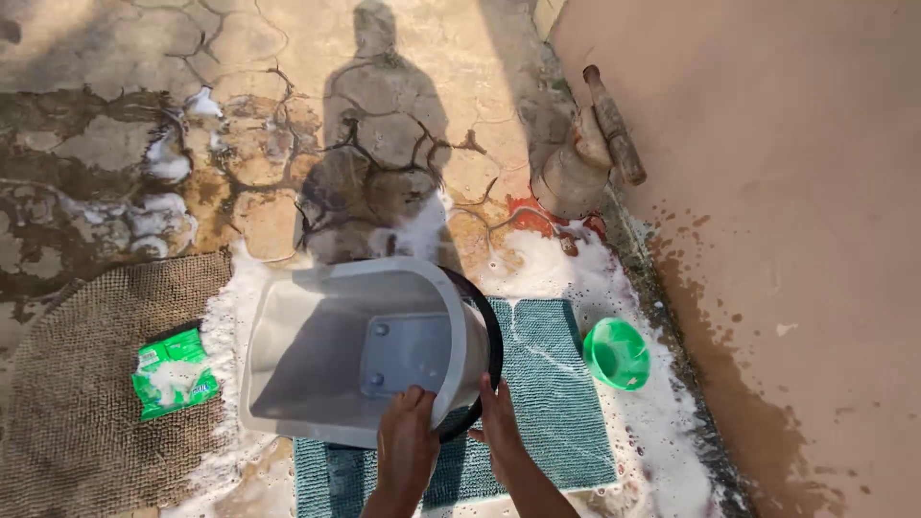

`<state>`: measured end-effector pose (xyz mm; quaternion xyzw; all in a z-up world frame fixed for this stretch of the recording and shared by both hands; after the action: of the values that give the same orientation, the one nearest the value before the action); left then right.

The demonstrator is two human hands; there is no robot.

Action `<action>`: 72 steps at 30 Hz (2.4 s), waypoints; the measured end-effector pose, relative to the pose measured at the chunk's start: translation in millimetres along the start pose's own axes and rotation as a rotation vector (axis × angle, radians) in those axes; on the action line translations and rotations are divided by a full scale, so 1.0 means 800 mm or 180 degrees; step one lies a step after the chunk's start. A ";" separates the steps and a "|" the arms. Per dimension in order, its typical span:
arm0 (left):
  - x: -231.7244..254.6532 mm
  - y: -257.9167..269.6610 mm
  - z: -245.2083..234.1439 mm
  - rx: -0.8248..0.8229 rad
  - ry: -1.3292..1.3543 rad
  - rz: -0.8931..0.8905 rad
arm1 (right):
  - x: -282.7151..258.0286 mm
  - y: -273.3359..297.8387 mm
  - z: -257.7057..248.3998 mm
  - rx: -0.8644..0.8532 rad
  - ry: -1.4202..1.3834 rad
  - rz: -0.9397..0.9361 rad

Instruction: Hand-washing a blue microfiber floor mat outdoors using detergent, a bucket, and water from a faucet, then hanging it to dry.

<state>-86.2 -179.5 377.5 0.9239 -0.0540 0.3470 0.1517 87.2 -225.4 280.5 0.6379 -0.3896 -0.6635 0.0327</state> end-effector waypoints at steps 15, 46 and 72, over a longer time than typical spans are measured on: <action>0.040 -0.133 -0.527 0.0393 0.0637 -0.0516 | -0.592 0.157 0.429 0.0518 0.2059 -0.2854; -0.327 -0.922 -1.265 0.1721 0.4742 -0.1489 | -1.104 -0.163 1.401 -0.3124 0.1284 -0.3995; -0.829 -1.187 -1.817 0.4854 0.4904 -0.2173 | -1.207 -0.189 2.351 -0.6297 0.1164 -0.3797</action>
<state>-1299.1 1179.1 747.4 0.2826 0.5336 0.7057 -0.3707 -1306.4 1295.9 768.1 0.5021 0.6687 -0.4861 0.2540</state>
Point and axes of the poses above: each hand's wrist, its own y-axis away from the middle knuckle, its own z-axis out of the palm, x = y × z, the point moved 1 cm from there along -y, towards the middle knuckle, and after that the axes turned 15 degrees about -z, right-handed, at the moved point
